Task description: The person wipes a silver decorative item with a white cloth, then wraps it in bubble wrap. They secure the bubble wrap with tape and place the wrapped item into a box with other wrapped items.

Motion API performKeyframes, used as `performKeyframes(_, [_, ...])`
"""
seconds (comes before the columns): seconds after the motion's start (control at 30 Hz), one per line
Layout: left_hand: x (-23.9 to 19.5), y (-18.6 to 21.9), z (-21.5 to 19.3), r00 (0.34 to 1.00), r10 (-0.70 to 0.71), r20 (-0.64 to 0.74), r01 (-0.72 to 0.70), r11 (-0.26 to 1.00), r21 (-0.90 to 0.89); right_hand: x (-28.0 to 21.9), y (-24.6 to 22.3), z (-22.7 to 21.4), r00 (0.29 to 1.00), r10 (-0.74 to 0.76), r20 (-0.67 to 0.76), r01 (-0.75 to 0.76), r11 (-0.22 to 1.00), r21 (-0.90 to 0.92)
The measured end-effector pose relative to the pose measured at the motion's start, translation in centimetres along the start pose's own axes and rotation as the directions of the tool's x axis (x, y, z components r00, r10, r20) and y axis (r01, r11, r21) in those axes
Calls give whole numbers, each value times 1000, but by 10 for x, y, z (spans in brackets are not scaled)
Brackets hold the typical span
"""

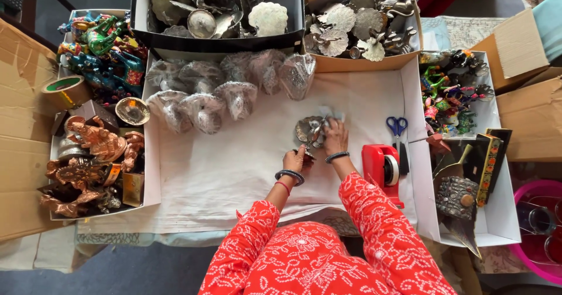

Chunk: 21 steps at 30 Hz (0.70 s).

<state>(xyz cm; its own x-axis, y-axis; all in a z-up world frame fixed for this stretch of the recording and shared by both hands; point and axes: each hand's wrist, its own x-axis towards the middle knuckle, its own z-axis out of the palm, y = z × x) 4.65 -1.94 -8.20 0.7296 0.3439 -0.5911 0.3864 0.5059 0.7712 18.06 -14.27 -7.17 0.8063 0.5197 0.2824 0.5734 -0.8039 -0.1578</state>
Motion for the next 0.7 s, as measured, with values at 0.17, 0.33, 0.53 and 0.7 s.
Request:
performKeyframes(0.17, [0,3,0,998,55,-35,-51,992,118,-35,-20,-37,996,-38,78,36,999,31])
performKeyframes(0.33, [-8,15,-1,999,35,21,-37,997,71,-56,-28,-83,934,100,342,-151,980,126])
performKeyframes(0.53, [-5,8,-3,999,23,24,-27,988,154,-44,-73,-108,969,214,-126,-128,865,485])
performKeyframes(0.7, [-12,15,-3,993,115,-1,-111,958,264,-33,-85,-117,983,-114,-143,130,986,104])
